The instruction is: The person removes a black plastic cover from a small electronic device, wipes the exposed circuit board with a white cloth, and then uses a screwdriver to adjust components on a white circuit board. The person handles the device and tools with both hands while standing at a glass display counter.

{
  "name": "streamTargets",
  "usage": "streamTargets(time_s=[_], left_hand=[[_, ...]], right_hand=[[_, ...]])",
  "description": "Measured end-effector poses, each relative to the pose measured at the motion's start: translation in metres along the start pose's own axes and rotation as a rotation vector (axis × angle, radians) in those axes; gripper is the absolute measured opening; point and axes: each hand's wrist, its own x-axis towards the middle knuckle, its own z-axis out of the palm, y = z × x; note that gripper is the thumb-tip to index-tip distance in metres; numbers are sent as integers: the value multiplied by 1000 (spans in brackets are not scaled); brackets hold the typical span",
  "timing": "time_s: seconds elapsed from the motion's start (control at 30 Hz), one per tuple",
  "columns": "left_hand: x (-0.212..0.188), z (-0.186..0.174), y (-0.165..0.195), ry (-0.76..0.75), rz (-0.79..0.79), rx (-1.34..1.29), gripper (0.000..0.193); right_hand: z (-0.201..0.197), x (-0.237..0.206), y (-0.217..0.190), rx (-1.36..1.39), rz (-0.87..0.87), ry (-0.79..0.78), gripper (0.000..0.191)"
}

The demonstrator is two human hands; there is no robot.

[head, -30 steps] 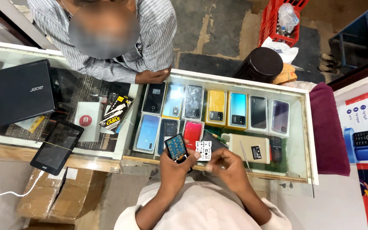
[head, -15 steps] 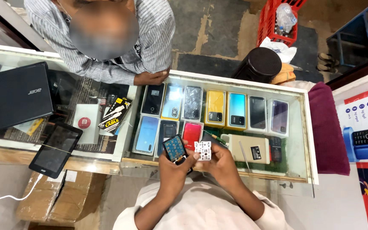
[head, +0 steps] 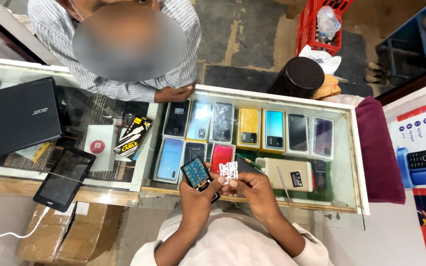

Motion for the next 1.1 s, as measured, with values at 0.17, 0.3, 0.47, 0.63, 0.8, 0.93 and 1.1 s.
streamTargets(time_s=[0.17,0.3,0.47,0.63,0.8,0.93,1.1], left_hand=[[-2,-2,-7,30,96,70,37],[-4,-7,-6,58,104,62,38],[-6,-9,-1,66,78,84,40],[-9,-3,1,77,52,75,42],[-10,7,1,68,-2,65,42],[-12,15,1,48,2,67,44],[-15,24,3,59,-92,93,44]], right_hand=[[-1,0,-1,-216,51,38,14],[-9,-7,2,-571,44,164,12],[-31,-20,9,-658,-104,137,12],[-53,-37,16,-726,77,279,10],[-69,-48,14,-685,-129,195,12],[-71,-50,12,-925,-362,175,16],[-72,-51,8,-819,-58,200,21]])
